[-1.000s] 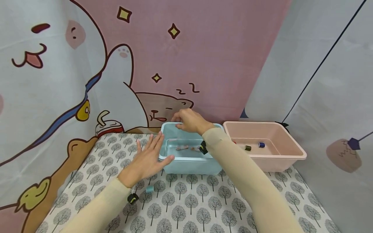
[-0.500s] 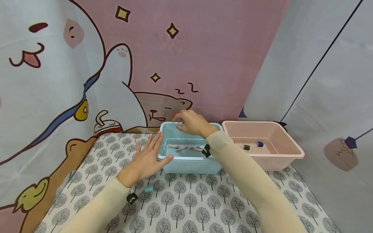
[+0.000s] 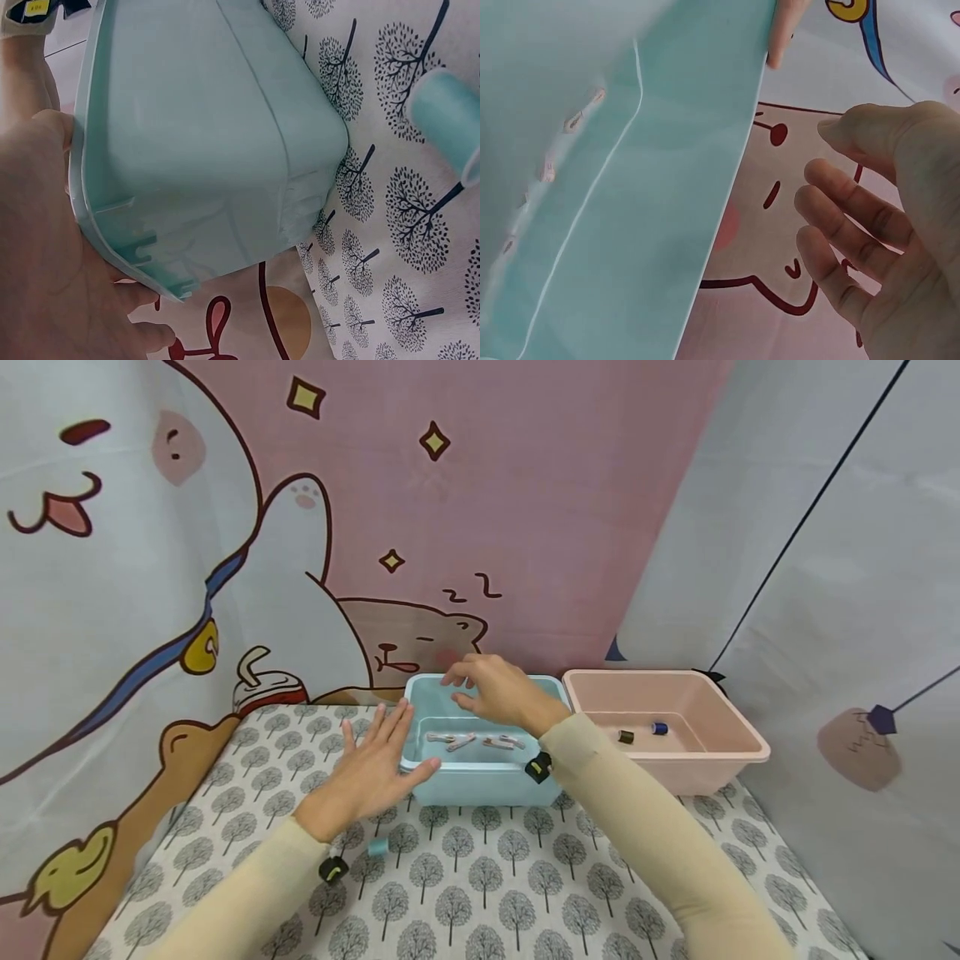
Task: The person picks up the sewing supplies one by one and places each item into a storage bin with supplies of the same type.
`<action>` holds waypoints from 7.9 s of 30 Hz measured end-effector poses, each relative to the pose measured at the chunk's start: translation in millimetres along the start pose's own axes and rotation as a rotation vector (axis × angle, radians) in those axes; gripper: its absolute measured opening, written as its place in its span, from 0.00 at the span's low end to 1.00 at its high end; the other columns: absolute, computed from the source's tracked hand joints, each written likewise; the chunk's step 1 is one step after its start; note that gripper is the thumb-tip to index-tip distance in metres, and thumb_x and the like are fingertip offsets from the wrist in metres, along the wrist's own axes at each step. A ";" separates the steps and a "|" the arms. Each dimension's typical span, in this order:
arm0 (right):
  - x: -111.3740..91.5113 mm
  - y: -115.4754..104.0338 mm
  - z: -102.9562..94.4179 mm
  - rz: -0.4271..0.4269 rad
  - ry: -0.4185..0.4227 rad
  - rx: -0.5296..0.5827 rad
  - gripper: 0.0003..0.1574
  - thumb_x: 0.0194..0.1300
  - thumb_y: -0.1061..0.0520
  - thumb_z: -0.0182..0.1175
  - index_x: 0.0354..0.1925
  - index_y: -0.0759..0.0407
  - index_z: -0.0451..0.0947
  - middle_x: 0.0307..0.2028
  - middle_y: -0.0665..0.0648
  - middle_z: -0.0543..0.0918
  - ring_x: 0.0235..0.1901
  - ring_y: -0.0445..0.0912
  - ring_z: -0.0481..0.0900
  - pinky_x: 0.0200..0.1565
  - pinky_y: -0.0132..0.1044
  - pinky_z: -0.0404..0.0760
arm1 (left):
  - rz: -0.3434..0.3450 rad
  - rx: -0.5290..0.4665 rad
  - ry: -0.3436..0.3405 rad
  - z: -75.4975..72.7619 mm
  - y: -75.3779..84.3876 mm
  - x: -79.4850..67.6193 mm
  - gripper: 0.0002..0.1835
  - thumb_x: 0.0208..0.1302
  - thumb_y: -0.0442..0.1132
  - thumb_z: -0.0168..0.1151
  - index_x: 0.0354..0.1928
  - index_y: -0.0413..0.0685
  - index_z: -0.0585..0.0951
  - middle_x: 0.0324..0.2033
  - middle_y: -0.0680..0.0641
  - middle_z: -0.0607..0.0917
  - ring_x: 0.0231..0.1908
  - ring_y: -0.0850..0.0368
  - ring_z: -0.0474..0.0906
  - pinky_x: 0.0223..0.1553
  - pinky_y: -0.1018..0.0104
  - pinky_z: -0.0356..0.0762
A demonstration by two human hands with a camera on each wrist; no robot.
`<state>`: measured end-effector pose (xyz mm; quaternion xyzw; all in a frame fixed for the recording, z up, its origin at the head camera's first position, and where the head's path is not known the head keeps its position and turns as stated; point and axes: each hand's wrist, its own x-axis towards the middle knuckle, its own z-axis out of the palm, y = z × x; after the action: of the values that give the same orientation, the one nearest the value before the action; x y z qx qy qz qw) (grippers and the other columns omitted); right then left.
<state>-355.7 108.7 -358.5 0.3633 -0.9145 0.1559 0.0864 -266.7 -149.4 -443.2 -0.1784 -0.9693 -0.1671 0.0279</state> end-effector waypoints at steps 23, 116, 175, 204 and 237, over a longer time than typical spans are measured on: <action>-67.6 -29.9 22.9 -0.187 0.138 0.051 0.14 0.79 0.57 0.76 0.59 0.51 0.95 0.54 0.51 0.95 0.45 0.43 0.93 0.46 0.30 0.93 | 0.110 -0.005 0.016 -12.0 -19.8 2.7 0.53 0.85 0.77 0.52 0.97 0.57 0.52 0.97 0.45 0.51 0.96 0.31 0.36 0.83 0.08 0.20; -80.0 -86.7 162.8 -0.270 -0.187 0.086 0.14 0.80 0.52 0.77 0.60 0.49 0.94 0.53 0.47 0.93 0.38 0.25 0.82 0.43 0.09 0.77 | 0.164 -0.106 -0.044 -12.0 -46.2 3.0 0.48 0.88 0.73 0.53 0.97 0.75 0.45 0.98 0.56 0.47 0.96 0.33 0.38 0.84 0.09 0.19; -151.3 -22.3 14.6 -0.219 0.210 0.027 0.19 0.73 0.58 0.82 0.59 0.53 0.91 0.51 0.51 0.93 0.38 0.40 0.92 0.37 0.27 0.89 | 0.124 -0.107 0.004 -0.9 -37.6 -1.3 0.48 0.89 0.73 0.51 0.97 0.76 0.43 0.98 0.56 0.44 0.97 0.34 0.38 0.85 0.10 0.20; -161.7 52.3 -34.7 -0.060 0.263 0.033 0.19 0.73 0.64 0.79 0.59 0.53 0.93 0.46 0.48 0.94 0.39 0.46 0.90 0.36 0.31 0.85 | 0.107 -0.067 0.039 3.4 -30.5 -4.6 0.47 0.90 0.73 0.47 0.98 0.70 0.44 0.98 0.55 0.45 0.96 0.34 0.38 0.85 0.10 0.21; -153.0 141.4 -79.2 0.234 0.144 0.045 0.13 0.77 0.62 0.76 0.57 0.57 0.94 0.44 0.58 0.97 0.43 0.50 0.93 0.43 0.38 0.91 | 0.094 -0.072 0.052 8.0 -28.9 -4.5 0.46 0.90 0.74 0.44 0.98 0.72 0.42 0.98 0.57 0.43 0.97 0.35 0.38 0.86 0.11 0.23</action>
<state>-339.5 331.0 -357.3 0.2439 -0.9383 0.2109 0.1249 -272.7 -173.8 -460.3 -0.2204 -0.9520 -0.2052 0.0545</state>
